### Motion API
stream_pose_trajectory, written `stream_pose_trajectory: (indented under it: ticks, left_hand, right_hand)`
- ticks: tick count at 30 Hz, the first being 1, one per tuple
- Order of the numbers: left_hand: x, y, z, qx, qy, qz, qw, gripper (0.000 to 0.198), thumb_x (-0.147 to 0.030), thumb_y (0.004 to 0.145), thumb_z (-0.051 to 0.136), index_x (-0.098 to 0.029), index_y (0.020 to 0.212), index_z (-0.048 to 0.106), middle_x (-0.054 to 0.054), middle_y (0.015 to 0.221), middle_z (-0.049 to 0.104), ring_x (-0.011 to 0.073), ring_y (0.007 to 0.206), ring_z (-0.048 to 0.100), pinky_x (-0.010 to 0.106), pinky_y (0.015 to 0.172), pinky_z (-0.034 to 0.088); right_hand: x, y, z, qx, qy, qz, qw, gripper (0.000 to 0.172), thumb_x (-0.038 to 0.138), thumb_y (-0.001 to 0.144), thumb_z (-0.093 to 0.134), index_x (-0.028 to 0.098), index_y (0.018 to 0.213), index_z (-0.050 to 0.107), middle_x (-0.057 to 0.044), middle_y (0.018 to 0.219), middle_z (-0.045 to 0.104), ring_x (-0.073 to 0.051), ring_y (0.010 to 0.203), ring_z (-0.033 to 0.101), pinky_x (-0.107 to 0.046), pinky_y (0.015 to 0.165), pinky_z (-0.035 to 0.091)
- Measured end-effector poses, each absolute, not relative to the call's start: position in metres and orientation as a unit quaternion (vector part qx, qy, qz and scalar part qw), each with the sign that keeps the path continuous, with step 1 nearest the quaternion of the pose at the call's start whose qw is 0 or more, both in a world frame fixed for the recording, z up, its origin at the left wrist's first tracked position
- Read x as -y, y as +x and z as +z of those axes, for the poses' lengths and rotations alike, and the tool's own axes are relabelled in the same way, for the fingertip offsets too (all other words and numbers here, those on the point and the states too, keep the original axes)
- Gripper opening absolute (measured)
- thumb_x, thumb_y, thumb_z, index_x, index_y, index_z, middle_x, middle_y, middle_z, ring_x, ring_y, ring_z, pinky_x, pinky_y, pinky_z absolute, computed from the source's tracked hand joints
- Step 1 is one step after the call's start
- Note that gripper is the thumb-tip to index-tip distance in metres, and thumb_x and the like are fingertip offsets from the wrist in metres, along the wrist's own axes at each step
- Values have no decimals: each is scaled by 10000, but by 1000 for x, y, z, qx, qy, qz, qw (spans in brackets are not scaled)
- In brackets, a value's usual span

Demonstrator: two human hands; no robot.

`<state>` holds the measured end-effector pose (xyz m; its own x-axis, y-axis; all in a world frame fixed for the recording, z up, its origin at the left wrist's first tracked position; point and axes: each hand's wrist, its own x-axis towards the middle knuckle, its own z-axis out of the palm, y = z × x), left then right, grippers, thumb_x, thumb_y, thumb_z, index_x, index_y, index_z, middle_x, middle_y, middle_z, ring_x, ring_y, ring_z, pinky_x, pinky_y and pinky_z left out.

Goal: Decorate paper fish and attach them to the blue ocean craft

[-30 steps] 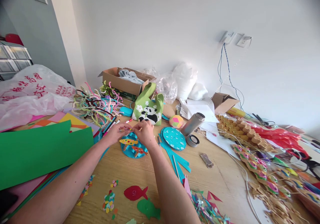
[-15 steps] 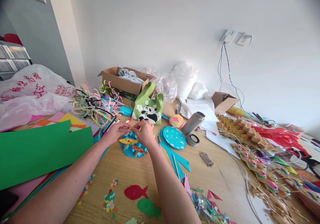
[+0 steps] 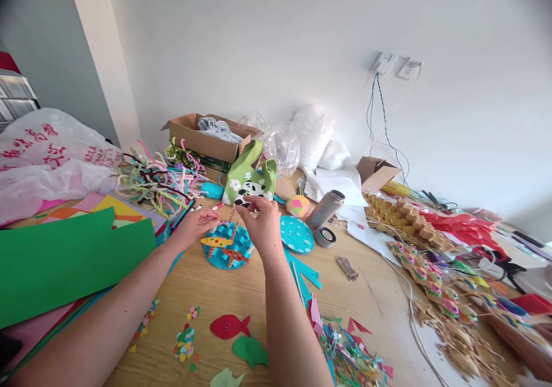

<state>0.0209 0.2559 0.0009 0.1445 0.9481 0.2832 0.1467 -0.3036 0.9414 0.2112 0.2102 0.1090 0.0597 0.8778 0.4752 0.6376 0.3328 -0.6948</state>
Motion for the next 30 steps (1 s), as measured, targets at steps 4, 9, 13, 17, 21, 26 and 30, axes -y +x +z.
stream_pose_trajectory:
  ticks: [4,9,13,17,21,26,30]
  left_hand:
    - [-254,20,3,-413,635,492,429,304,-459,701,713,-178,817,713,79,934,752,233,885,703,359,847,548]
    - [-253,20,0,-410,621,495,448,323,-469,710,705,-163,811,714,88,934,758,232,875,707,345,817,552]
    - [-256,20,-5,-399,601,509,469,330,-463,679,732,-162,813,713,85,906,756,252,890,711,356,804,553]
    - [-260,20,-9,-398,605,517,457,305,-447,677,734,-165,794,717,83,913,749,251,883,710,374,831,548]
    - [-260,20,-8,-412,617,518,424,264,-422,690,720,-176,787,717,70,909,735,238,880,699,366,828,544]
    - [-256,20,-3,-413,635,515,401,224,-396,706,709,-186,783,721,65,898,716,219,866,672,347,803,538]
    - [-254,20,2,-393,633,522,416,233,-404,686,725,-180,748,708,71,891,702,222,868,661,356,801,536]
  right_hand:
    - [-170,216,140,625,-554,119,537,198,353,793,692,229,939,742,-21,753,646,-191,776,570,-359,761,456]
    - [-133,215,154,594,-521,112,602,219,385,811,698,246,978,730,-25,803,646,-184,788,591,-350,730,481]
    - [-130,214,156,608,-516,109,594,205,375,825,686,237,971,724,-25,835,674,-183,804,593,-358,761,474]
    - [-151,209,142,640,-540,86,540,108,298,839,648,231,832,732,-21,821,688,-201,852,571,-363,808,429]
    - [-183,199,112,671,-611,41,419,104,232,840,645,231,796,739,-39,848,691,-252,940,521,-387,843,353]
    - [-205,188,82,720,-626,3,300,102,277,873,662,250,893,759,-55,940,685,-265,984,490,-372,818,307]
    - [-209,186,72,739,-627,2,249,99,320,858,693,259,887,765,-72,972,664,-276,1016,488,-377,818,311]
